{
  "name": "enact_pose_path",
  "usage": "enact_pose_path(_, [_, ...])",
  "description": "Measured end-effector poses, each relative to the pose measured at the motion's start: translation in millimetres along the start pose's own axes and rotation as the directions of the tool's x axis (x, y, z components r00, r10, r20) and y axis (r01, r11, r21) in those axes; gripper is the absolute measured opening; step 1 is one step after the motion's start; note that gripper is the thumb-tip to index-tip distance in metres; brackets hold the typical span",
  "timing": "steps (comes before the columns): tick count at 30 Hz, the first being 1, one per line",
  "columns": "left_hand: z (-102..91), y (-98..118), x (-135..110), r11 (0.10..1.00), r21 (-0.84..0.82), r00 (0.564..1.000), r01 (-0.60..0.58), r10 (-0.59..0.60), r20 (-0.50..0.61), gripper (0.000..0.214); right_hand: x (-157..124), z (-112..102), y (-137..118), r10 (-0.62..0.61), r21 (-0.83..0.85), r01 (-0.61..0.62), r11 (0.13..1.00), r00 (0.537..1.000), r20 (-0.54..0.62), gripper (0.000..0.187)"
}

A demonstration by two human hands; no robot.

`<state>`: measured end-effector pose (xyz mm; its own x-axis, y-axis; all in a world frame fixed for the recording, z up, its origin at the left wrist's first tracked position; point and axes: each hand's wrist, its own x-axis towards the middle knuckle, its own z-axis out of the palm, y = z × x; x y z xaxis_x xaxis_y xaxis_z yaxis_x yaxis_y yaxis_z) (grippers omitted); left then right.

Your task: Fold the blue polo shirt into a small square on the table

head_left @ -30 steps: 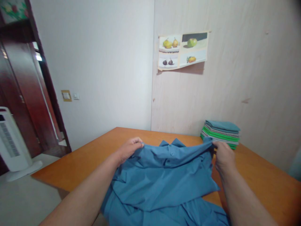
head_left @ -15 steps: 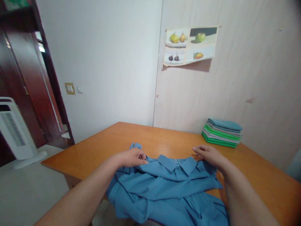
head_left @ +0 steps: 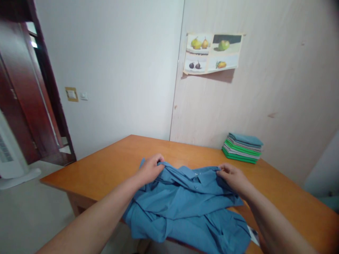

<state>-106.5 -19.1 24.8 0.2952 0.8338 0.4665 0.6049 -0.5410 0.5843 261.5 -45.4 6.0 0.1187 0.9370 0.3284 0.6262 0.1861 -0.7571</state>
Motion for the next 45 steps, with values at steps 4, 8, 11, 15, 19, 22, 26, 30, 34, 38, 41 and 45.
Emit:
enact_pose_path(4, [-12.3,17.8,-12.4,0.985,0.036,0.984,-0.168,0.165,0.064,0.008,-32.5,-15.9,-12.2,-0.150,0.124,0.175,0.977,0.971,-0.184,0.029])
enact_pose_path(8, [-26.4,15.7,-35.3,0.994,-0.097,0.888,-0.048,0.087,0.452,0.009,-70.0,-30.3,8.6,-0.218,0.049,0.213,0.976,0.967,0.131,0.019])
enact_pose_path(11, [-32.3,2.4,-40.8,0.986,-0.168,0.932,0.022,0.041,0.360,0.011,-83.6,-36.1,34.7,-0.074,0.056,0.066,0.996,0.988,0.138,0.023])
enact_pose_path(15, [-33.6,-8.8,-37.2,0.989,-0.145,0.954,0.014,0.030,0.298,0.014,-83.2,-37.4,51.8,0.057,0.120,-0.072,0.990,0.991,0.122,0.034])
enact_pose_path(19, [-28.6,-3.8,-36.6,0.997,-0.073,0.913,0.026,0.006,0.409,0.031,-79.8,-36.3,45.4,0.035,0.019,-0.038,0.999,0.990,0.134,0.048])
enact_pose_path(22, [-24.1,5.1,-36.4,0.997,-0.075,0.882,0.036,0.004,0.470,0.050,-80.1,-35.6,35.7,0.046,-0.012,-0.045,0.999,0.980,0.193,0.061])
enact_pose_path(26, [-11.9,14.6,-32.5,0.982,-0.148,0.772,0.120,0.002,0.635,0.059,-77.9,-35.3,29.5,0.054,0.032,-0.067,0.997,0.954,0.296,0.074])
enact_pose_path(30, [3.1,15.6,-25.5,0.970,-0.231,0.796,0.077,0.079,0.600,0.022,-73.6,-38.9,31.3,0.073,0.037,-0.092,0.995,0.931,0.357,0.077])
enact_pose_path(34, [-3.7,15.4,-11.9,0.920,-0.319,0.923,0.227,-0.098,0.371,0.016,-72.2,-42.7,35.9,0.130,0.009,-0.142,0.990,0.929,0.347,0.072])
enact_pose_path(38, [-26.7,18.4,4.4,0.849,-0.441,0.956,0.292,-0.238,0.175,0.020,-67.0,-39.8,40.5,0.084,0.038,-0.103,0.994,0.934,0.347,0.047])
enact_pose_path(41, [-38.0,19.2,11.7,0.806,-0.498,0.947,0.320,-0.292,0.135,0.021,-60.2,-36.8,36.5,0.013,0.096,-0.049,0.994,0.938,0.348,0.028])
enact_pose_path(45, [-42.9,21.5,13.1,0.742,-0.584,0.938,0.329,-0.326,0.115,0.025,-54.2,-39.2,16.3,0.092,0.124,-0.126,0.984,0.964,0.249,0.029])
